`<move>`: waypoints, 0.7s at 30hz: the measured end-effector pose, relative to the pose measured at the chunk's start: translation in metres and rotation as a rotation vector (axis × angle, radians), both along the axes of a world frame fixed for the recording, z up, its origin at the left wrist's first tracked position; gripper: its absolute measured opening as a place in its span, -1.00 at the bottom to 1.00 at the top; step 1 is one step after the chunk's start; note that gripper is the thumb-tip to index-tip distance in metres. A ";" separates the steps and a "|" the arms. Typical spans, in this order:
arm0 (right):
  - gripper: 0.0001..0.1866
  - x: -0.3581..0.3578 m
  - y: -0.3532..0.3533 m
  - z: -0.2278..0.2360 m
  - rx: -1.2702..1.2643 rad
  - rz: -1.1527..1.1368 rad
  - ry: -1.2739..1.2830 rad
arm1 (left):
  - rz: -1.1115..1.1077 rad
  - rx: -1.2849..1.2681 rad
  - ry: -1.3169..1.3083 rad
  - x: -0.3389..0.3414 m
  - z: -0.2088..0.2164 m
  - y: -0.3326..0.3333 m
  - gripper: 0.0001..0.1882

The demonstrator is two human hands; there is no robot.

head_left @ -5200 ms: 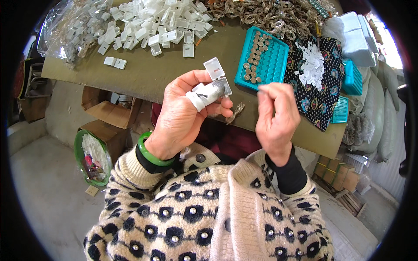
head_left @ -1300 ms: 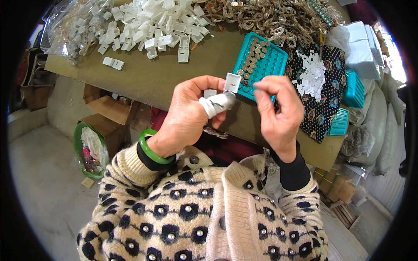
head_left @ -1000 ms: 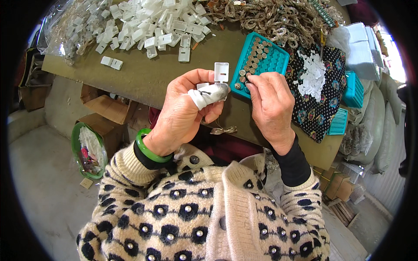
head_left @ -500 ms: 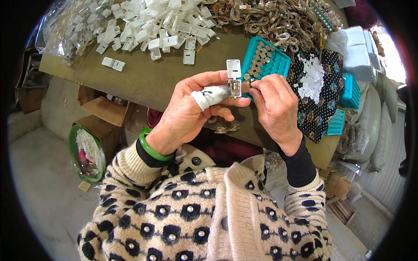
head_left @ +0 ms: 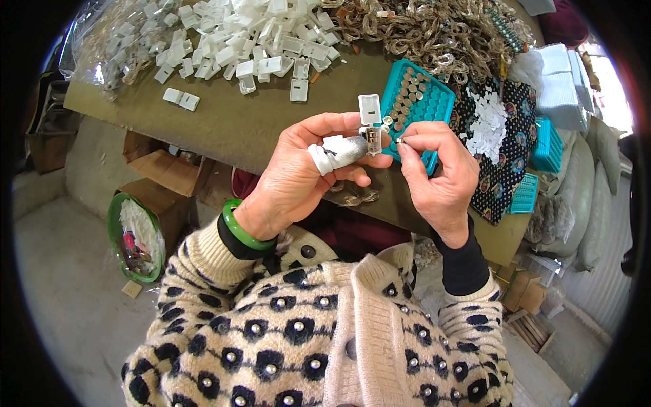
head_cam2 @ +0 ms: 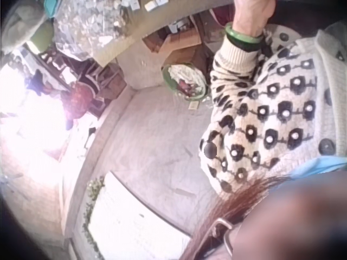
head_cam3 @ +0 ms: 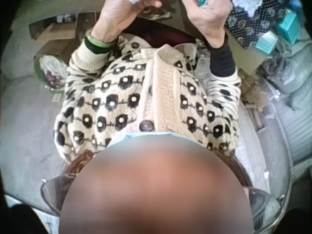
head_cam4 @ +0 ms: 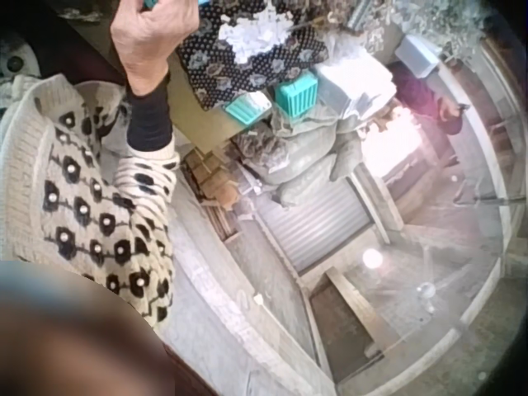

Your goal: The person repeatedly picks small white plastic housings and metal keyrings from a table, inserts the keyring into the housing, and places the assembled unit into a blue tray. The process is repeated continuously with many identical parts.

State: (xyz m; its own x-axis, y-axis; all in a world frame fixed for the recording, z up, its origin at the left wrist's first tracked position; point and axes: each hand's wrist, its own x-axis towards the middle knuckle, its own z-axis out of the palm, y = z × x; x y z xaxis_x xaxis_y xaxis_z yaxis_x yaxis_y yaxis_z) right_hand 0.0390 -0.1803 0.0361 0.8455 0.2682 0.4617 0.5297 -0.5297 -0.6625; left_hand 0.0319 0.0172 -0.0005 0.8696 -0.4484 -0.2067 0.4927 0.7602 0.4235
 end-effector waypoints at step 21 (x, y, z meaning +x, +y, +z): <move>-0.81 -0.015 0.016 0.008 -0.087 0.015 -0.264 | 0.037 0.047 -0.036 -0.015 0.009 -0.014 -0.74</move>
State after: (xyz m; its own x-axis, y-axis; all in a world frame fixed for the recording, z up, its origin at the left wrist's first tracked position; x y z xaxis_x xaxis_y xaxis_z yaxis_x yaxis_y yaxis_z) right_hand 0.0242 -0.1648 0.0437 0.6943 0.3279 0.6406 0.6864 -0.5691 -0.4527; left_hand 0.0169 0.0034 0.0082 0.8927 -0.4062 -0.1953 0.4484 0.7565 0.4760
